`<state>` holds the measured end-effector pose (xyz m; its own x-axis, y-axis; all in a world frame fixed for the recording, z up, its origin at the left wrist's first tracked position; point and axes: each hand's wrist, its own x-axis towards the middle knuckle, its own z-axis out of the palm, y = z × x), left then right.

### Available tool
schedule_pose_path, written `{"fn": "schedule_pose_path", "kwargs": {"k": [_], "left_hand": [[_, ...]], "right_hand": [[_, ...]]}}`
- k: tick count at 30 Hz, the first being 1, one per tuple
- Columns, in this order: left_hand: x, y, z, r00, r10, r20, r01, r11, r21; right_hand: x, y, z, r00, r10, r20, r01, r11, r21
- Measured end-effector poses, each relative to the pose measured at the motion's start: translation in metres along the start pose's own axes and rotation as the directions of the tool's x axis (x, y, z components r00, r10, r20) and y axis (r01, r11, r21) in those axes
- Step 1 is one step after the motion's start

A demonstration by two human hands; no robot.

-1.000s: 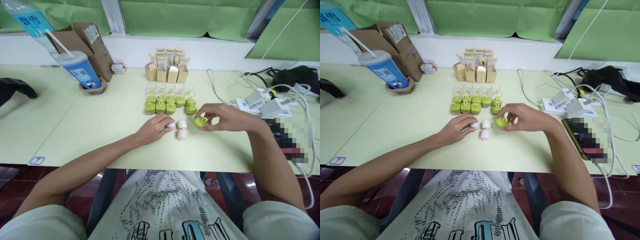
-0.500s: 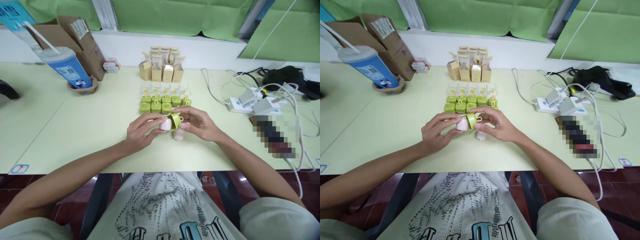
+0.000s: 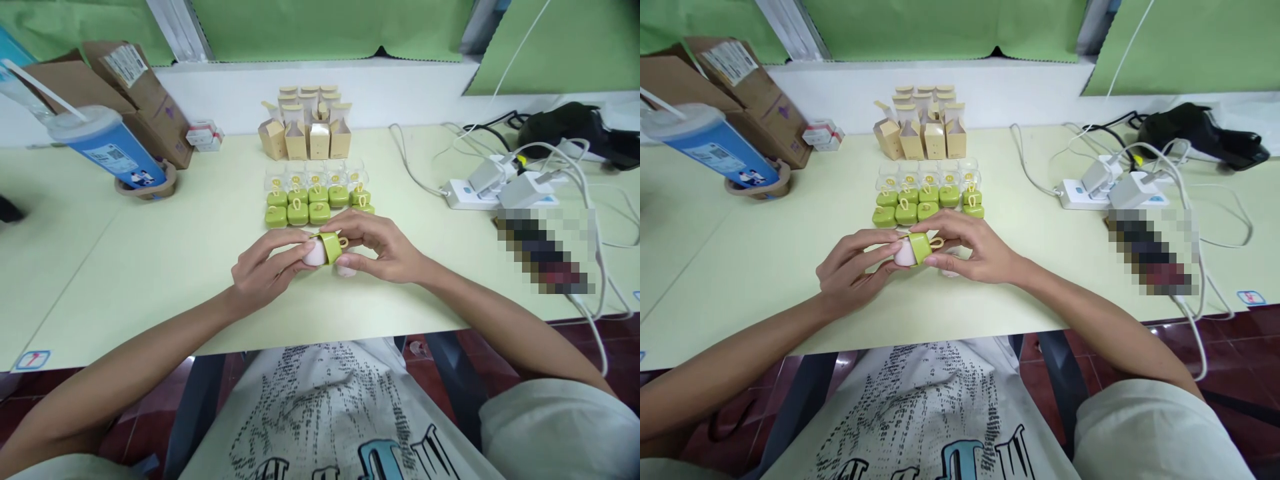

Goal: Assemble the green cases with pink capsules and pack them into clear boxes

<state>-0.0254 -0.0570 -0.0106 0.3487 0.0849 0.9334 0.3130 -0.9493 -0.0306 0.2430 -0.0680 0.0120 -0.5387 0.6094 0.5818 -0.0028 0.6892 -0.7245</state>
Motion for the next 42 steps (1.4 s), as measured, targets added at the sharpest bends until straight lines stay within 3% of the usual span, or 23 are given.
{"fn": "schedule_pose_path", "kwargs": {"k": [7,13,17,22,32,42], "left_hand": [[-0.004,-0.003,0.001,0.999,-0.037,-0.013,0.037,0.999,0.012],[-0.004,-0.003,0.002,0.976,-0.129,0.177,0.161,0.971,-0.179],[-0.004,-0.002,0.002,0.983,-0.142,0.117,0.161,0.973,-0.165],[-0.005,-0.001,0.005,0.985,-0.167,0.033,0.17,0.975,-0.139],[-0.007,0.0,0.005,0.983,-0.158,0.089,0.168,0.978,-0.121],[-0.001,0.004,0.005,0.988,-0.145,0.055,0.151,0.98,-0.132]], "right_hand": [[-0.003,0.0,0.004,0.998,0.062,0.019,-0.062,0.998,0.026],[-0.007,0.005,0.02,0.998,0.071,-0.003,-0.068,0.976,0.209],[-0.008,0.01,0.026,0.999,-0.042,-0.014,0.042,0.999,-0.034],[-0.007,0.014,0.029,0.974,-0.212,-0.077,0.184,0.943,-0.277],[-0.004,0.013,0.029,0.954,-0.288,-0.081,0.252,0.919,-0.303],[-0.006,0.009,0.036,0.938,-0.324,-0.119,0.254,0.881,-0.4]]}}
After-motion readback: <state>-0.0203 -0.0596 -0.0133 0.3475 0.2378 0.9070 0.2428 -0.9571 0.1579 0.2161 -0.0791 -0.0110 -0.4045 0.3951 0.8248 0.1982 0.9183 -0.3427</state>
